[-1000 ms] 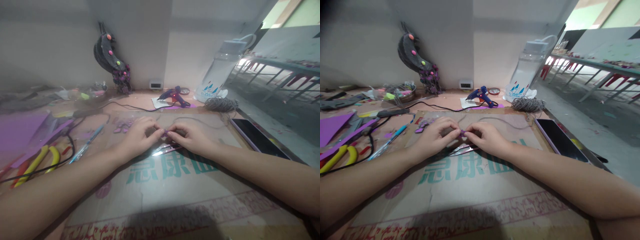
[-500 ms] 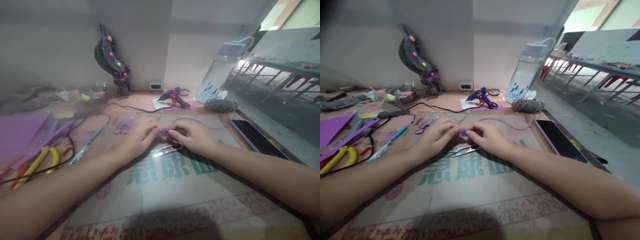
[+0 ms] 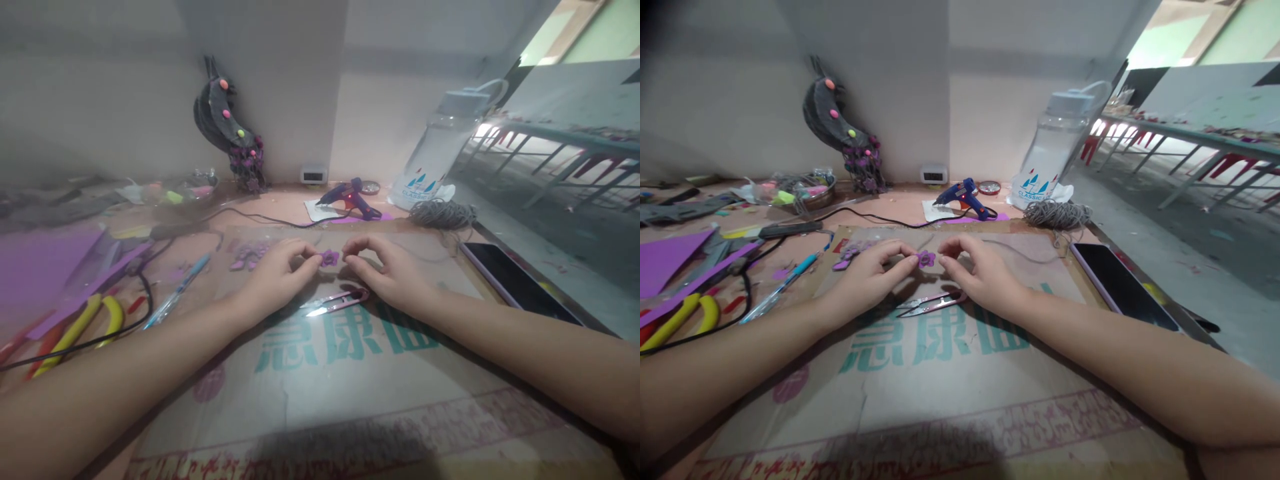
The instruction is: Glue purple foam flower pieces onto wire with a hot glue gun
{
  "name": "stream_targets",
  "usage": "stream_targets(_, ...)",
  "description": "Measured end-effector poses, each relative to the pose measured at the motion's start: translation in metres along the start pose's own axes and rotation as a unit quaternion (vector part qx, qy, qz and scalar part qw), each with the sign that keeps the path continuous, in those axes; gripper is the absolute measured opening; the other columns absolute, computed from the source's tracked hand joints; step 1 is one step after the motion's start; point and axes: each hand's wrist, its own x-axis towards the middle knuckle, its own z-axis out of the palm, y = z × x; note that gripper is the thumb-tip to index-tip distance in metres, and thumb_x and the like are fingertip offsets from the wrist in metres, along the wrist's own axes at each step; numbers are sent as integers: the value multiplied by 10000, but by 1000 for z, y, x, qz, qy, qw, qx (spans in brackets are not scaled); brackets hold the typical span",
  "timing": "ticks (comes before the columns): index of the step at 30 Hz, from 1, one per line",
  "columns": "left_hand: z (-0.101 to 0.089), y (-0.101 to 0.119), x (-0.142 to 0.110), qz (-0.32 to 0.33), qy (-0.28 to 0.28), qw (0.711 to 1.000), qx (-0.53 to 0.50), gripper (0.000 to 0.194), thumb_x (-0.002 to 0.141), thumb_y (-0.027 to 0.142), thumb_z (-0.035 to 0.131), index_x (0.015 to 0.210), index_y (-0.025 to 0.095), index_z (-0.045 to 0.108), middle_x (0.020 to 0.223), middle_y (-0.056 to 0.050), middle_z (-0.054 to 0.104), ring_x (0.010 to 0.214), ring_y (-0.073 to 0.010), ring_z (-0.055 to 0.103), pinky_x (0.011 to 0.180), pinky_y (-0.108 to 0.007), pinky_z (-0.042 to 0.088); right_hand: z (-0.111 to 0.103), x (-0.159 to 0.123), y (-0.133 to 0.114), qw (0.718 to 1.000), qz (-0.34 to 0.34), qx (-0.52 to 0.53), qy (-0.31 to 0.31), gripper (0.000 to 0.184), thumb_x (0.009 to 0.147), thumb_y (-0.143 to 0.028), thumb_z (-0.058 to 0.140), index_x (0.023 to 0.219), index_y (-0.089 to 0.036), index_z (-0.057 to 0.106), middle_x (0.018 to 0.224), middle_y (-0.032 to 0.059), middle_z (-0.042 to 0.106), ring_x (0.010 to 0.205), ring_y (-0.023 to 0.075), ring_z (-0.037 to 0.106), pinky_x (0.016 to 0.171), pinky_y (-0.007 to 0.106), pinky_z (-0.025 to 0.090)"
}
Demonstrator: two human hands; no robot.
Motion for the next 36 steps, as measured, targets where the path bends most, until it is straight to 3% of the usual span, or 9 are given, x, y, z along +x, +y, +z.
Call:
stream_targets(4,0,1,0,9,1,1000,-5,186,898,323,505,788,217,612,846,-23,667,866,-210,609,813,-358,457,-1,-3,2,998,-47,-34,19,241,903,-235,545,1142,-216,572,925,33,675,867,177,644,814,312,497)
stream_targets(6,0,1,0,18,2,1000,0,186,895,325,509,787,219,618,829,-23,668,851,-209,608,806,-357,459,-1,-4,2,997,-68,-38,21,230,915,-231,536,1140,-225,584,921,30,680,853,173,644,807,309,495)
stream_targets(11,0,1,0,7,-10,1000,-12,217,890,344,508,775,207,631,813,-17,680,822,-200,611,771,-327,455,-4,-2,3,976,-198,-93,-17,234,943,-181,473,1089,-217,652,948,62,694,897,191,625,820,338,481)
stream_targets(22,0,1,0,-43,-54,996,-65,263,889,366,478,805,179,643,816,-18,670,797,-182,607,751,-293,449,-3,0,13,956,-243,-158,-40,258,941,-180,490,1153,-208,632,970,71,685,907,204,600,818,371,479)
stream_targets(26,1,-1,0,-38,-53,997,-48,258,890,366,483,807,179,640,804,-12,653,787,-176,600,726,-283,433,-3,-3,6,961,-211,-174,-31,237,933,-201,500,1158,-192,575,968,76,678,904,215,608,813,378,482)
stream_targets(31,1,1,0,-37,-30,998,-42,255,887,366,492,786,181,636,788,-11,653,773,-174,598,704,-277,427,1,-5,7,985,-157,-57,46,275,907,-196,546,1170,-196,465,931,52,663,873,178,636,832,357,501)
stream_targets(34,1,3,0,-51,-15,997,-50,260,885,376,495,795,186,648,801,-19,669,783,-180,604,691,-275,434,2,-4,10,990,-113,-6,79,132,889,-228,581,997,-211,507,872,31,634,832,168,636,770,323,521)
stream_targets(36,1,3,0,-59,-10,997,-54,257,881,377,499,796,186,649,817,-28,678,779,-184,606,671,-276,443,1,-4,9,995,-54,13,78,103,878,-273,602,861,-211,522,798,11,623,722,153,637,642,278,522)
